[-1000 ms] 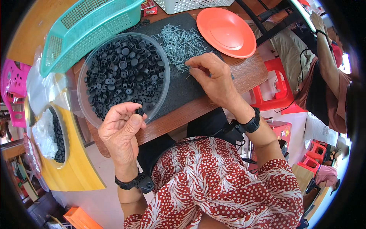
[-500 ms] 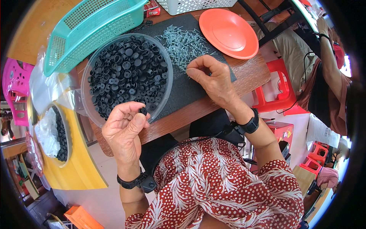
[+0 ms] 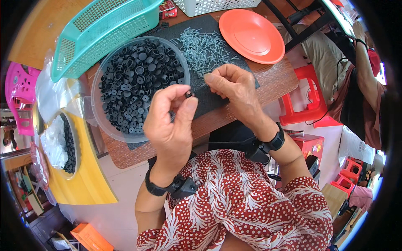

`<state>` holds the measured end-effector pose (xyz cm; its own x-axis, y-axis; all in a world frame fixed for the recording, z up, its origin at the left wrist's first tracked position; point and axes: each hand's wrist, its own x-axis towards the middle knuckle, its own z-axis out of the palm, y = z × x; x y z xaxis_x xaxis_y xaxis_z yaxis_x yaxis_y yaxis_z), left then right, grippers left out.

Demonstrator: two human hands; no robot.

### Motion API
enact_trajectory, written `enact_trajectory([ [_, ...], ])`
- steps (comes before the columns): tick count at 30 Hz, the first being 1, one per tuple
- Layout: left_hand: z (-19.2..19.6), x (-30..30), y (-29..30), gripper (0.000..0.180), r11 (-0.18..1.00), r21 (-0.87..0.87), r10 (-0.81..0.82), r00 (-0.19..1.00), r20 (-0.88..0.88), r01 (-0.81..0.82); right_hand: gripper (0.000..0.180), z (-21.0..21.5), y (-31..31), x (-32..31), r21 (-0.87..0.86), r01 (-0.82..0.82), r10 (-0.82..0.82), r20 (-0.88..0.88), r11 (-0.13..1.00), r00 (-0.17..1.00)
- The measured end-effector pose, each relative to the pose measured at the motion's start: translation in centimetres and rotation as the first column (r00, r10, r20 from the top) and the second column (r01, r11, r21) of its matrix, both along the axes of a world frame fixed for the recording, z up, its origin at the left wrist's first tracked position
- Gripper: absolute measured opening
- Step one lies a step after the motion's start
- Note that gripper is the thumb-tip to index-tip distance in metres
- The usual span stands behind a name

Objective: Assembling small black plastic parts by inserting small metal pins.

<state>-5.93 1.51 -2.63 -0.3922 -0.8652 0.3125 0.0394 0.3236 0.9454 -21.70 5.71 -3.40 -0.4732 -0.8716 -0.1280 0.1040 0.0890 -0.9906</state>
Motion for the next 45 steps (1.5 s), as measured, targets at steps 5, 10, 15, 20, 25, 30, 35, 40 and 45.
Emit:
enact_trajectory([
  [5, -0.3, -1.6, -0.2, 0.019, 1.000, 0.008, -0.003, 1.000, -0.004, 0.003, 0.017, 0.1, 0.2, 0.2, -0.021, -0.013, 0.014, 0.054, 1.000, 0.998],
  [10, 0.5, -0.2, -0.2, 0.021, 0.919, 0.375, -0.034, 0.971, -0.238, 0.124, 0.015, 0.9, 0.8, 0.6, -0.097, -0.029, 0.040, 0.108, 0.995, 0.993],
  [15, 0.1, 1.2, -0.3, 0.022, 0.813, 0.507, -0.049, 0.901, -0.430, 0.286, 0.011, 1.6, 1.4, 2.2, -0.287, -0.068, 0.084, 0.043, 0.955, 0.996],
  [20, 0.2, 2.3, -0.3, 0.023, 0.762, 0.550, -0.015, 0.858, -0.513, 0.342, 0.010, 1.9, 1.1, 3.2, -0.437, -0.252, 0.056, -0.413, 0.863, 0.909],
  [25, 0.0, 3.0, -0.2, 0.024, 0.752, 0.551, 0.007, 0.831, -0.557, 0.363, 0.013, 2.2, 0.5, 4.9, -0.482, -0.167, -0.060, -0.421, 0.860, 0.905],
  [30, -0.2, 3.5, -0.2, 0.025, 0.770, 0.527, -0.014, 0.837, -0.547, 0.358, 0.014, 1.9, 0.2, 5.4, -0.494, -0.200, -0.100, -0.515, 0.846, 0.851],
  [35, 0.0, 3.7, -0.2, 0.027, 0.785, 0.546, 0.018, 0.870, -0.492, 0.293, 0.016, 1.7, 0.0, 5.6, -0.531, -0.216, -0.143, -0.555, 0.819, 0.820],
  [40, 0.4, 3.6, 0.0, 0.024, 0.851, 0.497, 0.049, 0.917, -0.396, 0.169, 0.018, 1.4, -0.2, 5.2, -0.527, -0.260, -0.149, -0.613, 0.809, 0.776],
  [45, 0.5, 3.8, 0.3, 0.024, 0.876, 0.464, 0.050, 0.933, -0.357, 0.130, 0.019, 1.0, -0.5, 5.4, -0.557, -0.317, -0.198, -0.677, 0.768, 0.709],
])
